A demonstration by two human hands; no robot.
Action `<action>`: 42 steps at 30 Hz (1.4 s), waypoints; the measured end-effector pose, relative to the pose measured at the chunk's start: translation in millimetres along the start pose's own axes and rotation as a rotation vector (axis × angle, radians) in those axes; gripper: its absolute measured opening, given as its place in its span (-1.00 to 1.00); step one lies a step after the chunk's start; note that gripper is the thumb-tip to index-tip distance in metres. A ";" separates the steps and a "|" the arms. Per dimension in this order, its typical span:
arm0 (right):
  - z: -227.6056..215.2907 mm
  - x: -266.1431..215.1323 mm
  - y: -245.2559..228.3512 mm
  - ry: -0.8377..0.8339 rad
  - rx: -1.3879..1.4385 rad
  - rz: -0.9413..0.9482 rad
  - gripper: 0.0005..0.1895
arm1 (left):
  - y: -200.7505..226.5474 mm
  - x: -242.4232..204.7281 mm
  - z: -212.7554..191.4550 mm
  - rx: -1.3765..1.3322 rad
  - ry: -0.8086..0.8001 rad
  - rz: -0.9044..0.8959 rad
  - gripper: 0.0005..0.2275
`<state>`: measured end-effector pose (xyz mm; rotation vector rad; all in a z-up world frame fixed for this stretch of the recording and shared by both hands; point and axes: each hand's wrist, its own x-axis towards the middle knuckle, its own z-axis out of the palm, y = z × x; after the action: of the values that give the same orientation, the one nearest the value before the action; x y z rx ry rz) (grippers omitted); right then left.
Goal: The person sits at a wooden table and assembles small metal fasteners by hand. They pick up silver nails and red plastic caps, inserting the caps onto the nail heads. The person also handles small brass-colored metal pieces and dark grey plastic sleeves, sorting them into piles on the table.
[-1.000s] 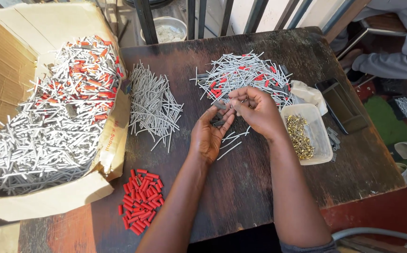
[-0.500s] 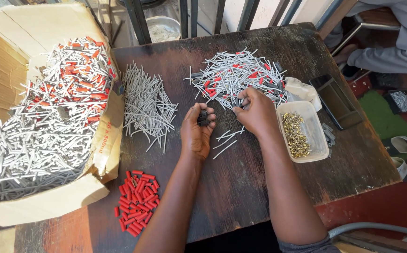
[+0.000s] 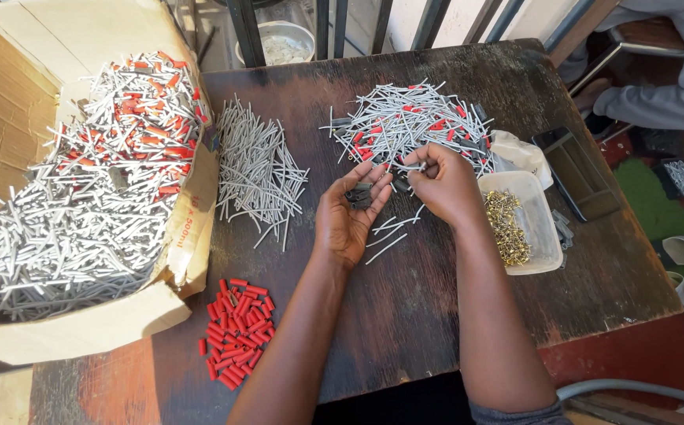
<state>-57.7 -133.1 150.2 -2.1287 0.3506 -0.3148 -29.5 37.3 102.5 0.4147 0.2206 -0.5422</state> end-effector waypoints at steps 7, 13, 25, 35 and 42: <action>1.3 6.5 -1.6 0.108 0.135 -0.087 -0.81 | 2.3 0.5 -0.5 -0.067 -0.039 -0.031 -0.61; 0.0 2.2 -15.3 0.184 0.495 -0.029 -0.85 | 3.0 -2.1 0.2 -0.156 -0.112 -0.100 -0.61; 2.2 -17.4 -40.2 -0.264 0.737 -0.015 -0.76 | 3.6 -7.5 2.0 -0.078 -0.213 -0.209 -0.79; 1.9 -23.5 -51.2 -0.365 0.294 -0.339 -0.68 | 6.7 -13.8 14.7 0.120 -0.049 -0.145 -0.76; -6.2 -4.2 -22.7 -0.142 0.776 0.031 -0.85 | -3.5 3.8 -7.9 0.228 -0.006 0.024 -0.69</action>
<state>-60.9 -124.3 172.1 -1.3708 0.1398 -0.2286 -28.9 36.3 93.1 0.6365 0.1476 -0.5471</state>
